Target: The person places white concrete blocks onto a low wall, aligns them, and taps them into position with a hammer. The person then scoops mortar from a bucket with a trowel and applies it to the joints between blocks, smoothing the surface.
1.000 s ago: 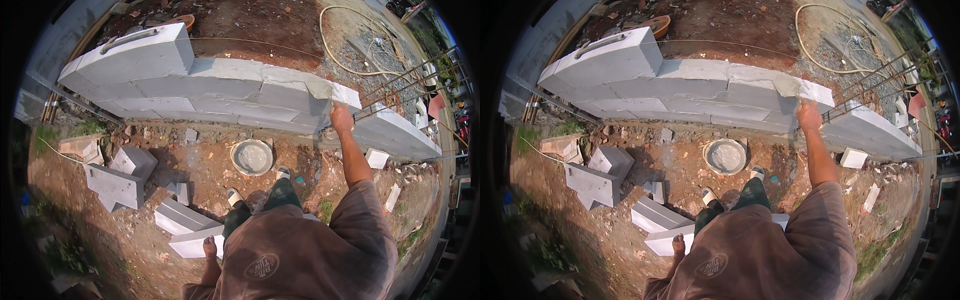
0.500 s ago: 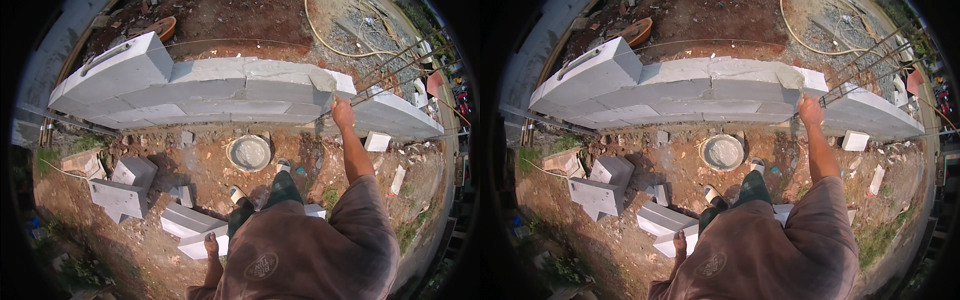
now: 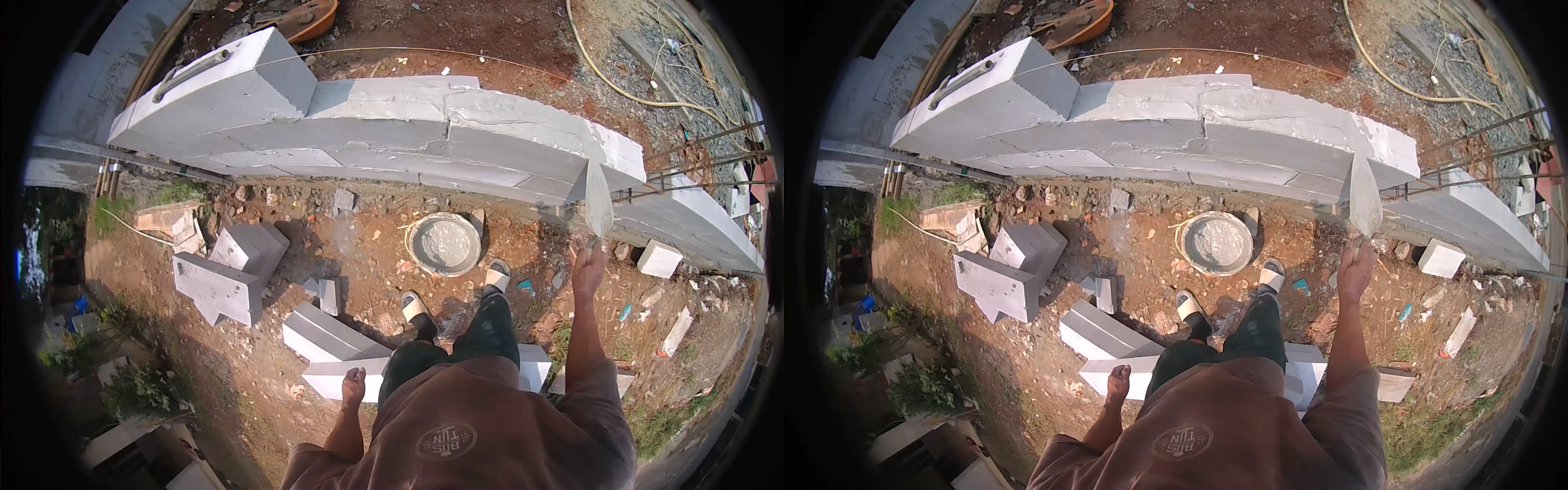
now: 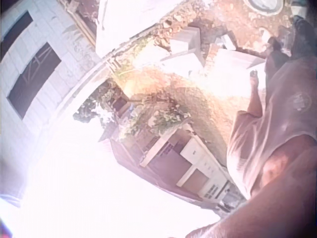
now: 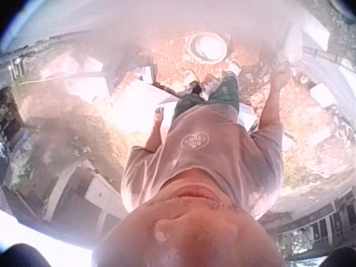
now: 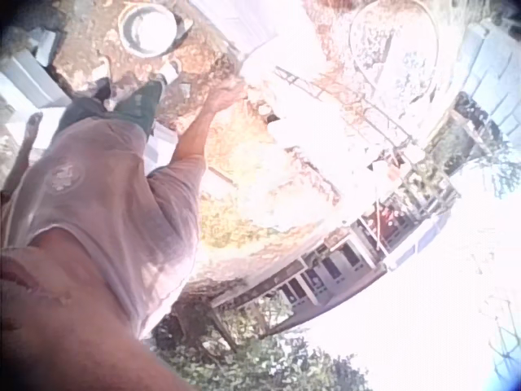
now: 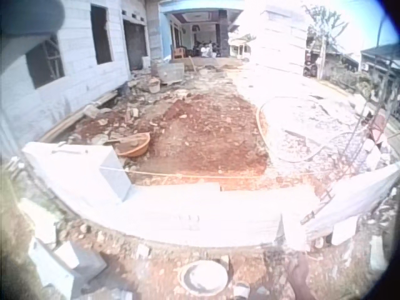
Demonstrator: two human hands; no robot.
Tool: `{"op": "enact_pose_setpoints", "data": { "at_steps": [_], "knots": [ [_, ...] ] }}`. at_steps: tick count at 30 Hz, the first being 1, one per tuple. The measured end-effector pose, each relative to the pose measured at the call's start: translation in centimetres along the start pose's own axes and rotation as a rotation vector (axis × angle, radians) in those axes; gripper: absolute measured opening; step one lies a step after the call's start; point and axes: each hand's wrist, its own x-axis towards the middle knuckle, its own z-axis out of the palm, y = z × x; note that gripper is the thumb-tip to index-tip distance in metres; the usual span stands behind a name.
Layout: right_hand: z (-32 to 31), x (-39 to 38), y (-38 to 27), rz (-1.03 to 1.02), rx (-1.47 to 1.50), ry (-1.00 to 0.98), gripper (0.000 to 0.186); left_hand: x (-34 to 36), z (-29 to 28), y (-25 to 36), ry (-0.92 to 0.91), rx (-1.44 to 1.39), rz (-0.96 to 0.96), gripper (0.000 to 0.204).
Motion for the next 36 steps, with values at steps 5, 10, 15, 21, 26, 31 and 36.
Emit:
{"op": "enact_pose_setpoints", "data": {
  "at_steps": [5,10,15,21,26,31,36],
  "knots": [
    [-1.0,-4.4,-2.8,0.092,0.584,-0.333,0.038,-0.5,1.8,2.4,-0.188,0.054,-0.065,0.046],
    [6.4,-7.5,-3.3,-0.211,0.189,-0.452,0.027,2.1,1.4,-0.1,-0.162,0.035,-0.002,0.043],
    [16.2,-8.1,-6.0,-0.081,-0.402,-0.933,0.047,2.9,0.3,-2.7,-0.065,-0.032,-0.093,0.033],
    [36.0,-10.0,0.1,-0.054,-0.519,-1.069,0.049,-3.2,5.1,-9.6,-0.137,-0.074,-0.394,0.038],
    [48.2,-14.3,0.4,-0.022,-0.520,-1.003,0.050,-7.1,6.6,-11.2,-0.252,0.039,-0.705,0.042],
    [48.6,-14.4,4.2,0.254,-0.054,-1.190,0.071,-5.6,6.9,-9.9,-0.286,-0.014,-0.756,0.043],
    [38.9,-14.9,7.4,0.237,0.133,-1.184,0.075,-4.5,6.1,-7.8,-0.211,-0.007,-0.651,0.042]
  ]
}}
